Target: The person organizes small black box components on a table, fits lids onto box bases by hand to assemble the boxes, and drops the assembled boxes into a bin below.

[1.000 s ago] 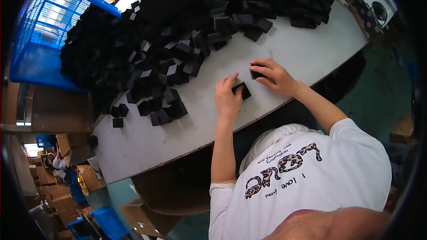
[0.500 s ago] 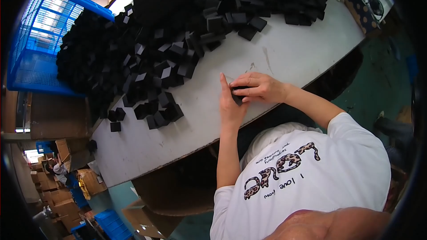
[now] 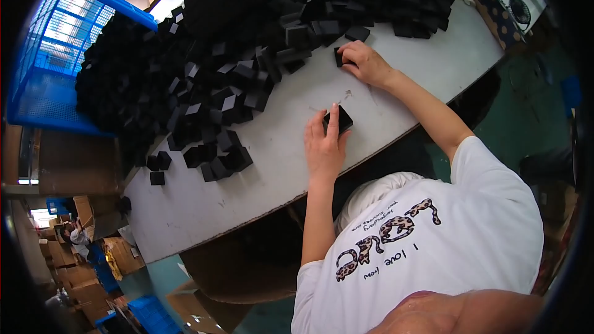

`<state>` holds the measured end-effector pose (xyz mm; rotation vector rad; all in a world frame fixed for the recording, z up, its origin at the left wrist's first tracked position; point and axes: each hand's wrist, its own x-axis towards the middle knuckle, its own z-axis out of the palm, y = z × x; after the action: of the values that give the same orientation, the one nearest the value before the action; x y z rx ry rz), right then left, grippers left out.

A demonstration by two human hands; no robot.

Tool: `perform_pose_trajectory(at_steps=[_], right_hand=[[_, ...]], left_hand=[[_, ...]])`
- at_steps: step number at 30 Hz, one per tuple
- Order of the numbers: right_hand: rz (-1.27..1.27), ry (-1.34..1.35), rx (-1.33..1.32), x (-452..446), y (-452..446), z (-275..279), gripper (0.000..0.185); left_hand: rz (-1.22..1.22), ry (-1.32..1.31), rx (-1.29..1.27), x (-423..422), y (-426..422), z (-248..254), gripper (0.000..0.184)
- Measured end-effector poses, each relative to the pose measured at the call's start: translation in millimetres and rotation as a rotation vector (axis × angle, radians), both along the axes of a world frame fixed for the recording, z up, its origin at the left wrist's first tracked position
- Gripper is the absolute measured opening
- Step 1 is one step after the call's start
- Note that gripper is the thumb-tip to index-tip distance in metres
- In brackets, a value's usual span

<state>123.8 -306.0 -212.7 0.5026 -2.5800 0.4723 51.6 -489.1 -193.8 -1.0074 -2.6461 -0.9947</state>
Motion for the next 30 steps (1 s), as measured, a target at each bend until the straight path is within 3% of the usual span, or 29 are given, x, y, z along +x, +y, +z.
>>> perform_pose_trajectory(at_steps=[2,5,6,8,9,10,12,15,19,20,24,25,27,28,30], right_hand=[[-0.002,-0.026,0.0,0.3,-3.6,6.0,0.045],[0.137,-0.094,-0.32,-11.7,21.8,-2.0,0.048],[0.054,-0.1,-0.43,-12.6,29.6,1.5,0.046],[-0.195,0.072,-0.302,-27.5,44.9,8.0,0.045],[-0.32,0.158,-0.238,-33.6,51.1,9.9,0.044],[-0.365,0.123,-0.187,-37.4,55.8,8.0,0.045],[-0.455,0.054,-0.085,-40.3,63.3,1.1,0.048],[-0.499,-0.249,-0.093,-35.0,67.0,5.3,0.047],[-0.421,-0.068,-0.331,-20.3,75.5,0.0,0.04],[-0.387,-0.056,-0.454,-14.2,77.1,4.7,0.039],[-0.156,-0.05,-0.739,-2.3,87.0,2.6,0.036],[-0.077,-0.061,-0.741,-0.6,86.2,3.6,0.035],[0.082,-0.083,-0.745,0.3,78.2,15.5,0.032],[0.143,-0.07,-0.615,-1.9,75.8,19.1,0.032],[0.25,-0.045,-0.402,-12.6,75.3,19.4,0.037]], left_hand=[[-0.037,0.031,-0.065,0.6,-2.4,2.5,0.094],[-0.064,0.046,-0.199,0.5,-22.1,6.7,0.091],[-0.022,0.04,-0.211,2.8,-34.1,15.2,0.086],[0.062,0.079,-0.204,-7.7,-53.6,28.6,0.07],[0.107,0.069,-0.062,-18.3,-58.1,33.6,0.064],[0.152,0.059,0.081,-31.9,-58.5,38.2,0.059],[0.44,0.061,0.126,-69.8,-54.1,30.9,0.049],[0.696,0.141,-0.15,-108.4,-28.0,13.1,0.041],[0.67,0.027,-0.212,-95.6,-23.3,11.8,0.036],[0.577,0.008,-0.148,-87.1,-26.6,9.5,0.026],[0.186,0.064,0.009,-27.6,0.4,22.5,0.018],[0.08,0.136,0.017,-15.8,8.1,19.1,0.019],[-0.049,-0.057,-0.114,-8.1,16.0,6.0,0.028],[-0.022,0.02,-0.143,-5.9,18.2,2.4,0.043],[-0.022,-0.066,-0.064,-5.3,17.9,7.6,0.05]])
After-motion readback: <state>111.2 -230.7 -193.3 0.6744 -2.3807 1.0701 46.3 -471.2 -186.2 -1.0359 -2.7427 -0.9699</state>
